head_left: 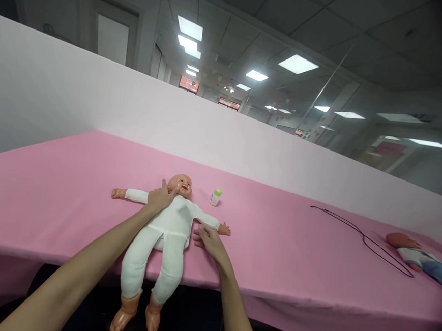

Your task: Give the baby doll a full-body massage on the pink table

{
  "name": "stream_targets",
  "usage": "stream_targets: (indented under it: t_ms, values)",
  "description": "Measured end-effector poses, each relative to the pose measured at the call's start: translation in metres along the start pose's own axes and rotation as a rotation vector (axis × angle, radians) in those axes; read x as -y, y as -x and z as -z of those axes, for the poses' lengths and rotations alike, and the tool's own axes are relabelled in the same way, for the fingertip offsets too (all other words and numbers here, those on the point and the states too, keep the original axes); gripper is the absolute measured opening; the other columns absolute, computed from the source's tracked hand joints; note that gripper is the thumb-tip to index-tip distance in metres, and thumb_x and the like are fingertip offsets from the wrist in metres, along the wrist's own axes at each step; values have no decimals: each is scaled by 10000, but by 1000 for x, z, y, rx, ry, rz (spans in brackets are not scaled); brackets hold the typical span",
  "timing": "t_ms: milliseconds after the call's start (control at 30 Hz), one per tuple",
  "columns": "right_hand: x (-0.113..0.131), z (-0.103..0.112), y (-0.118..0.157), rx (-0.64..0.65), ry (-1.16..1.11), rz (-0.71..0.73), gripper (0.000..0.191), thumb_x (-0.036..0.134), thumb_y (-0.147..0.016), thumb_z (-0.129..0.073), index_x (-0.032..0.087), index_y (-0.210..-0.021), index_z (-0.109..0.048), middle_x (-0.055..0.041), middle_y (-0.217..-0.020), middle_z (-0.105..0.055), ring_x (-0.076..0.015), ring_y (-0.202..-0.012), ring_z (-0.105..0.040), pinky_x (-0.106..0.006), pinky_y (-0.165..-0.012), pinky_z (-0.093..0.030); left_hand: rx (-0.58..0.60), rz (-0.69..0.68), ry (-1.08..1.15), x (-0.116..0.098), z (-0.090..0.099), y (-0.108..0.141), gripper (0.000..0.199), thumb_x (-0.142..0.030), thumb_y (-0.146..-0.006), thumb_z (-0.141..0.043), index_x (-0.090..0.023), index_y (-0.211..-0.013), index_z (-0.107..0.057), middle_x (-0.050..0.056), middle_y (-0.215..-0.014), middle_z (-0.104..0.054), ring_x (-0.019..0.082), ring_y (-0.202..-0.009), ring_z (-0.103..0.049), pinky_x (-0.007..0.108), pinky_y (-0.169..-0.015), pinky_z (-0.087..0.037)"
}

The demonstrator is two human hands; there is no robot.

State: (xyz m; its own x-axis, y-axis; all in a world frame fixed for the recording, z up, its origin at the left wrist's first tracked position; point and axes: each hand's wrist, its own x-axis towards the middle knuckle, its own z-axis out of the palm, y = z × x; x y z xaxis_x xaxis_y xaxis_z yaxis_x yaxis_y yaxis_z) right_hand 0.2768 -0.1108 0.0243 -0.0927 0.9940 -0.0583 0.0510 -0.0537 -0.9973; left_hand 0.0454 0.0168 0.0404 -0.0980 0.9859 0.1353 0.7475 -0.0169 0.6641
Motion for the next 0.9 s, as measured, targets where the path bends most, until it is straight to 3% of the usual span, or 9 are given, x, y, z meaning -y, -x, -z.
stream_targets:
  t_ms: [67,133,267,433,533,633,700,800,900]
  values:
    - [-1,-15,-12,40,-116,-30,603,714,-734,-840,172,-969,-718,-62,-968,-740,-199,-883,-711,-344,-862,-588,82,28,21,-5,-2,-1,986,-791,-960,-383,-28,-1585,-375,290,-1218,-744,466,-1199,-692,524,-962,-499]
    - [1,-32,-17,33,-252,-8,578,678,-789,-815,165,-1037,-719,-71,-1041,-765,-214,-989,-715,-339,-933,-577,87,7,72,-5,-1,3,961,-825,-917,-443,-76,-1517,-470,278,-1237,-743,457,-1190,-700,496,-937,-513]
    - [9,-60,-15,-71,-448,50,541,569,-838,-811,129,-1130,-692,-93,-1121,-780,-244,-1096,-730,-352,-1024,-559,87,-80,241,0,4,19,689,-732,-915,-559,-167,-1302,-637,197,-1240,-760,375,-1151,-725,408,-906,-534]
    - [27,-77,11,-205,-286,79,502,575,-803,-829,186,-1065,-651,-67,-1072,-771,-299,-1090,-743,-423,-963,-608,-15,-115,512,-4,11,47,569,-636,-886,-672,-189,-1238,-667,132,-1144,-775,339,-1124,-726,409,-918,-557]
    - [42,-81,39,-218,-48,114,521,646,-774,-840,213,-1022,-691,-95,-1113,-760,-360,-1182,-696,-517,-1026,-579,51,-60,775,-13,24,71,600,-682,-874,-678,-201,-1231,-645,104,-1079,-772,305,-1011,-753,401,-859,-590]
    - [58,-88,75,-147,76,252,535,662,-788,-839,295,-1167,-747,-122,-1276,-720,-427,-1359,-587,-617,-1149,-470,127,45,986,-24,44,100,663,-685,-802,-775,-211,-1237,-611,106,-1033,-769,280,-897,-768,365,-741,-604]
    - [68,-96,100,-74,87,336,584,628,-813,-836,366,-1321,-712,-107,-1404,-666,-434,-1501,-447,-635,-1248,-352,112,69,1080,-32,57,119,713,-658,-720,-852,-203,-1210,-605,112,-1006,-766,280,-859,-767,349,-687,-601]
    - [81,-107,133,-33,115,373,661,570,-872,-802,470,-1488,-585,8,-1576,-547,-387,-1629,-213,-581,-1344,-210,5,-4,1215,-42,70,141,793,-718,-672,-837,-206,-1223,-586,114,-1026,-762,304,-898,-768,358,-686,-616]
    - [85,-106,155,47,86,329,826,486,-847,-832,576,-1565,-434,172,-1683,-369,-329,-1661,-53,-507,-1381,-156,-56,-99,1290,-48,81,159,865,-901,-734,-642,-221,-1267,-615,114,-1048,-758,341,-1009,-762,402,-746,-640]
